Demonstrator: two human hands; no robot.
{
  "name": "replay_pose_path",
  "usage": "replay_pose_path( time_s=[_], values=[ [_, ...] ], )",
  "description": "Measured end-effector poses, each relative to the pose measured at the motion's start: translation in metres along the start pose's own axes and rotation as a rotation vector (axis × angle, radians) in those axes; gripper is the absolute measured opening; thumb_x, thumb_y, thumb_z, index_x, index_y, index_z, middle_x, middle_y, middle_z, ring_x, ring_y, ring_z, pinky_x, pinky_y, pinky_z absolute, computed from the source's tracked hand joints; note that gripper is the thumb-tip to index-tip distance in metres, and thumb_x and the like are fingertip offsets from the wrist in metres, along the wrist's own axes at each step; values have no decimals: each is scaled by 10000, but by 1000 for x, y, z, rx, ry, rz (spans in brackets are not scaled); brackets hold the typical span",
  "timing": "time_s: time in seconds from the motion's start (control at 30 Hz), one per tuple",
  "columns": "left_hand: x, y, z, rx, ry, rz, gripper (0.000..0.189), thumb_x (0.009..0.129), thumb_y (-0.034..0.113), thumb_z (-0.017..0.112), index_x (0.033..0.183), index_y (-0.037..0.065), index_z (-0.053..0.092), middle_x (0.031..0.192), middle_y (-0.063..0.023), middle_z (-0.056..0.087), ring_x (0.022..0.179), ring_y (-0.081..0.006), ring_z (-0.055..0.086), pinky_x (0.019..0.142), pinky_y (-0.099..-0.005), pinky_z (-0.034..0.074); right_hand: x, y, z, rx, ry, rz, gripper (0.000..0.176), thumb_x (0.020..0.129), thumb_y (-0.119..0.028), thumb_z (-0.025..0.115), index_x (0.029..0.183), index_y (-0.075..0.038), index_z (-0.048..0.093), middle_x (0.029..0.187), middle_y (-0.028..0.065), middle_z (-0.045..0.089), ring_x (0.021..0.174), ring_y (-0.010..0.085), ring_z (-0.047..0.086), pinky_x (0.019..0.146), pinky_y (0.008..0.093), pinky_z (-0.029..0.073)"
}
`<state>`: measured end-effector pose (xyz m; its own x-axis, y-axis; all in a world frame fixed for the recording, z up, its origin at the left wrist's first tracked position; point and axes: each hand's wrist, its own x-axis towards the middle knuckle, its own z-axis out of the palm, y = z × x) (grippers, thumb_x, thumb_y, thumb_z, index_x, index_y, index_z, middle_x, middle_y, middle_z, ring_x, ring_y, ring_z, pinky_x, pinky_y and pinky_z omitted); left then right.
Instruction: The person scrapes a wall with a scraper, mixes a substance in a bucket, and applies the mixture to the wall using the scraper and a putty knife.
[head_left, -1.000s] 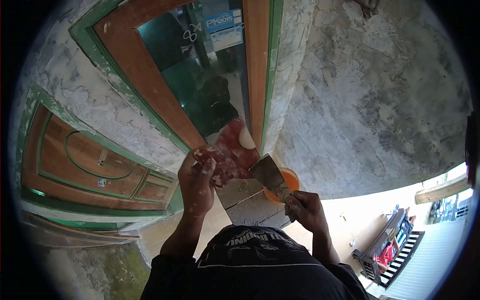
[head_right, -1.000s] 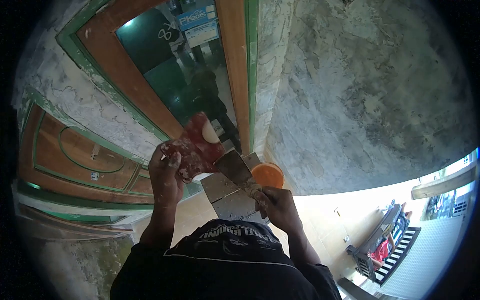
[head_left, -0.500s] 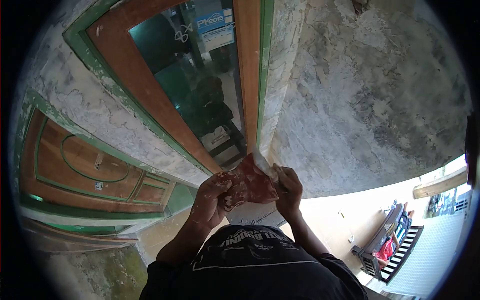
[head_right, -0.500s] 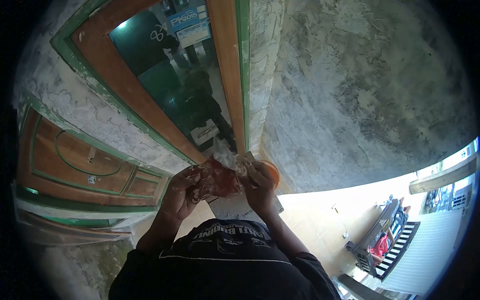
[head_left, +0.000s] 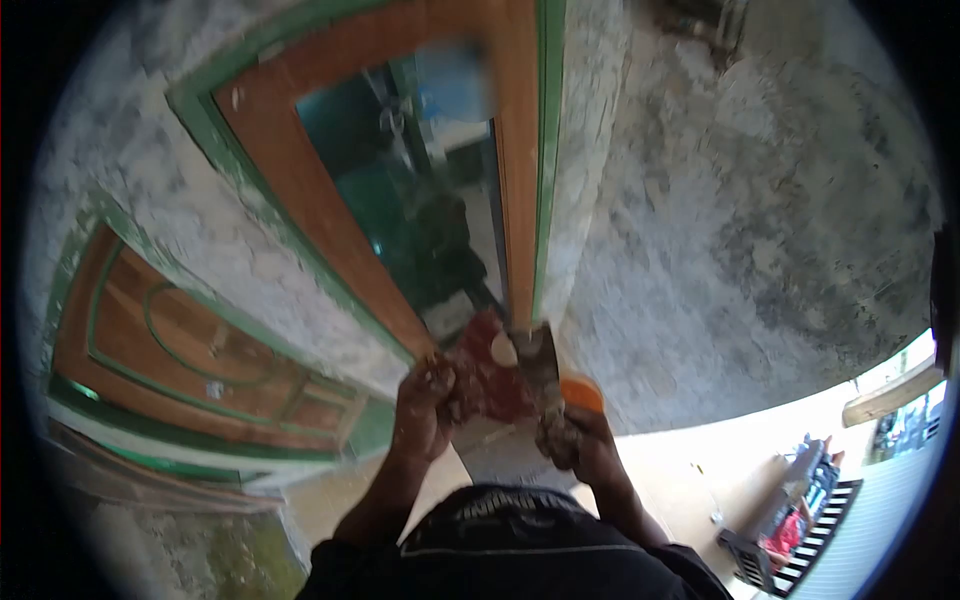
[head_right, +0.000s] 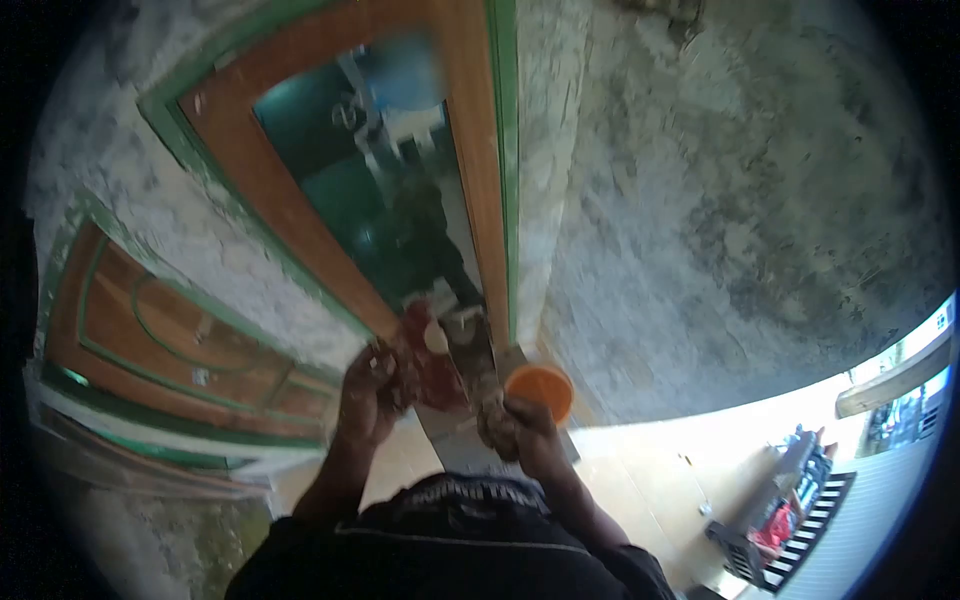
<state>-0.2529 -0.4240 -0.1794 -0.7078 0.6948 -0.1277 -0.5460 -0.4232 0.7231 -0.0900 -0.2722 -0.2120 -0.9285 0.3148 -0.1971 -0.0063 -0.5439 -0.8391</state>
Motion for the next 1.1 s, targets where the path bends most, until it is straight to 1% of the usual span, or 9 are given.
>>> replay_pose_path(
  time_s=[0.07,0.1,0.13,0.2,0.5,0.73,0.8,0.87,1.1],
  values=[
    [6,2,3,-5,58,42,94,910,146,550,922,67,500,702,-18,497,567,-123,495,499,-257,418,-5,-17,16,62,101,53,209,884,-150,486,733,-6,509,572,23,461,453,96,429,431,238,332],
    [11,1,-4,-30,33,75,103,911,154,546,916,65,495,682,-17,479,556,-127,479,495,-261,406,11,23,-22,-380,-204,-580,177,879,-114,517,752,8,541,678,70,537,502,120,478,484,237,389],
    [17,2,-16,-56,-50,69,105,910,152,541,906,60,488,682,-22,472,554,-130,466,493,-258,392,8,25,-29,300,-372,-162,199,896,-160,517,829,24,550,738,94,550,541,156,509,477,244,382],
    [26,9,-27,-128,-95,34,103,904,138,533,896,49,482,689,-33,467,562,-135,456,501,-249,377,1,6,-17,366,-242,28,285,904,-241,526,958,39,537,756,105,543,561,185,506,471,265,376],
    [49,110,59,-178,142,211,144,925,94,499,1047,21,521,782,-79,549,698,-159,518,703,-272,439,4,16,-32,436,-176,9,249,847,-266,572,896,-32,504,622,55,489,469,187,482,444,298,426],
    [102,184,176,516,-356,907,286,921,80,506,1193,-4,524,1131,-74,575,981,-166,572,837,-312,472,11,29,-61,586,-121,95,225,873,-202,527,930,15,546,687,88,516,555,209,493,557,332,410],
    [127,188,211,1100,-44,1451,291,913,26,463,1182,-47,546,1158,-113,590,1011,-203,591,841,-322,486,9,32,-69,635,-100,-2,197,861,-185,544,864,11,555,670,91,514,527,216,489,549,332,419],
    [162,194,242,1560,-168,2012,340,862,-46,445,1187,-71,544,1190,-167,586,1056,-289,596,879,-354,491,10,36,-75,649,-83,-5,219,841,-191,552,906,18,557,698,105,539,539,223,507,553,348,430],
    [291,229,294,2380,-384,2363,411,787,60,553,1191,-16,553,1253,-183,538,1225,-331,464,1060,-432,337,5,47,-94,743,-21,-89,204,820,-117,546,919,59,577,743,138,582,584,256,570,546,365,482]
  ],
)
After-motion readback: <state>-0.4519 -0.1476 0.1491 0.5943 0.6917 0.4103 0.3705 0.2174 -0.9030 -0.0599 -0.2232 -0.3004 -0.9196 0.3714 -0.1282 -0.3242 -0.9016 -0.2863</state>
